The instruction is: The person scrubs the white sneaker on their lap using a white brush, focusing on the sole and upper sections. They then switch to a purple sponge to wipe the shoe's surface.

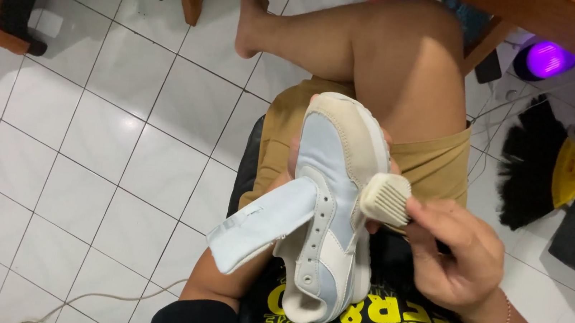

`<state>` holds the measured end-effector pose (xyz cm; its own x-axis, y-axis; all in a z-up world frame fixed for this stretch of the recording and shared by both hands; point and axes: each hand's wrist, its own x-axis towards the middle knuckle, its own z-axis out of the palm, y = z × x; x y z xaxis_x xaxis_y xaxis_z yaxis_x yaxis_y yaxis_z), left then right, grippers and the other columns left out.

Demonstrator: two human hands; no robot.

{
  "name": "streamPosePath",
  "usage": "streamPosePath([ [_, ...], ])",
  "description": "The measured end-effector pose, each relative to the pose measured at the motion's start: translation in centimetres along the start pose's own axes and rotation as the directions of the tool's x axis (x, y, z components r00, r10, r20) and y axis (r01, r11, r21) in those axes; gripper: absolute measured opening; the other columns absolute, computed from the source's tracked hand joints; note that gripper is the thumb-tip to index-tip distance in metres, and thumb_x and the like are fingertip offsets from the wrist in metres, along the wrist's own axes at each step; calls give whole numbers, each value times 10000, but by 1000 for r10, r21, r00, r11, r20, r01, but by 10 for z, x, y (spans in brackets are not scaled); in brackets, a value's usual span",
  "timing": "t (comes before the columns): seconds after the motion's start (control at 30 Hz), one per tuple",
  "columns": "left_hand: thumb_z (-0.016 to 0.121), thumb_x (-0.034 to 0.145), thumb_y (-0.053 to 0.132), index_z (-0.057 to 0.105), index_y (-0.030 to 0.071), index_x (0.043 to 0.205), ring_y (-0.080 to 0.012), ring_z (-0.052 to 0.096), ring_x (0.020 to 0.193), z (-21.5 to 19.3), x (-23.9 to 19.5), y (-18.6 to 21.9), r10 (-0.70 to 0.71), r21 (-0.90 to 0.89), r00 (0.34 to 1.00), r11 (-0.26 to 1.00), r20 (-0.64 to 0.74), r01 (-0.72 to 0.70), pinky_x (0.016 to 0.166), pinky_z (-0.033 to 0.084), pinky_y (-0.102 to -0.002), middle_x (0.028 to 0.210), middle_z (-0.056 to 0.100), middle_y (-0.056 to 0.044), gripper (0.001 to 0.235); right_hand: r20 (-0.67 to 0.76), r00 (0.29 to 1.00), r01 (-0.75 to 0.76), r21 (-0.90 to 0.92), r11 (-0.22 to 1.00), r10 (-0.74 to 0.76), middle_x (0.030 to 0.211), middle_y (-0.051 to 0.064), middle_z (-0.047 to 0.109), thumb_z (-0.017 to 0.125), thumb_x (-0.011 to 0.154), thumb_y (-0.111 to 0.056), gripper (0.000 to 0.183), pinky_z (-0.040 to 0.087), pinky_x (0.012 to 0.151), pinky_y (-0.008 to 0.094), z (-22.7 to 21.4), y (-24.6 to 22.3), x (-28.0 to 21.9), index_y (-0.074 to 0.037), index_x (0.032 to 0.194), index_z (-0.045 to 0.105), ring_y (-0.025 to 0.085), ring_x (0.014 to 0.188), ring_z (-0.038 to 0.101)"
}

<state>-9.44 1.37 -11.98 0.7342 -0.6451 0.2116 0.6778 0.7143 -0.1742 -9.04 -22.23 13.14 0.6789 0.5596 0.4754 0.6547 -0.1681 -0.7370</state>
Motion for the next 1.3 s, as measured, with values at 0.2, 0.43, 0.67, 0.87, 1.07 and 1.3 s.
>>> streamPosePath([
  [0.2,342,913,935,579,-74,1419,-471,630,1135,-7,-2,6,18,-2,1000,1000,-10,-18,930,507,-567,1282,640,-328,1154,141,990,-27,170,985,3,892,180,702,639,912,-1,227,559,602,294,-14,-5,2,29,1138,640,243,672,683],
  [0.43,345,930,916,578,-71,1420,-468,627,1148,-3,0,11,31,5,999,1000,-17,-31,947,503,-564,1289,639,-322,1127,247,957,127,117,985,-152,866,135,652,584,969,-25,258,458,582,324,-16,-2,7,-11,1224,622,252,648,606],
  [0.67,347,946,897,578,-68,1422,-465,625,1160,-2,-4,5,39,-5,999,999,-34,-40,964,498,-561,1297,639,-317,1101,126,987,91,47,995,-96,851,165,660,613,948,7,202,486,586,317,-21,2,9,20,1149,630,243,648,628],
  [0.87,349,960,881,577,-65,1423,-462,622,1171,-6,-8,0,55,-7,997,998,-49,-56,979,494,-559,1303,638,-312,1078,242,968,-113,188,976,65,825,96,696,600,944,-106,215,486,591,286,-37,-7,-3,-50,1141,663,194,626,640],
  [1.07,351,974,864,577,-63,1425,-459,620,1182,-7,-8,5,62,1,997,998,-53,-62,994,490,-556,1310,638,-307,1055,-131,786,-474,501,724,604,890,111,536,604,983,-205,424,456,578,219,-27,3,-8,41,1317,516,149,684,529],
  [1.3,354,990,845,576,-59,1426,-455,617,1195,-7,-10,6,64,-4,996,998,-62,-64,1011,485,-553,1318,638,-302,1029,269,687,-599,736,315,675,1187,166,593,547,982,-178,528,305,501,218,-21,5,5,60,1446,463,146,694,445],
])
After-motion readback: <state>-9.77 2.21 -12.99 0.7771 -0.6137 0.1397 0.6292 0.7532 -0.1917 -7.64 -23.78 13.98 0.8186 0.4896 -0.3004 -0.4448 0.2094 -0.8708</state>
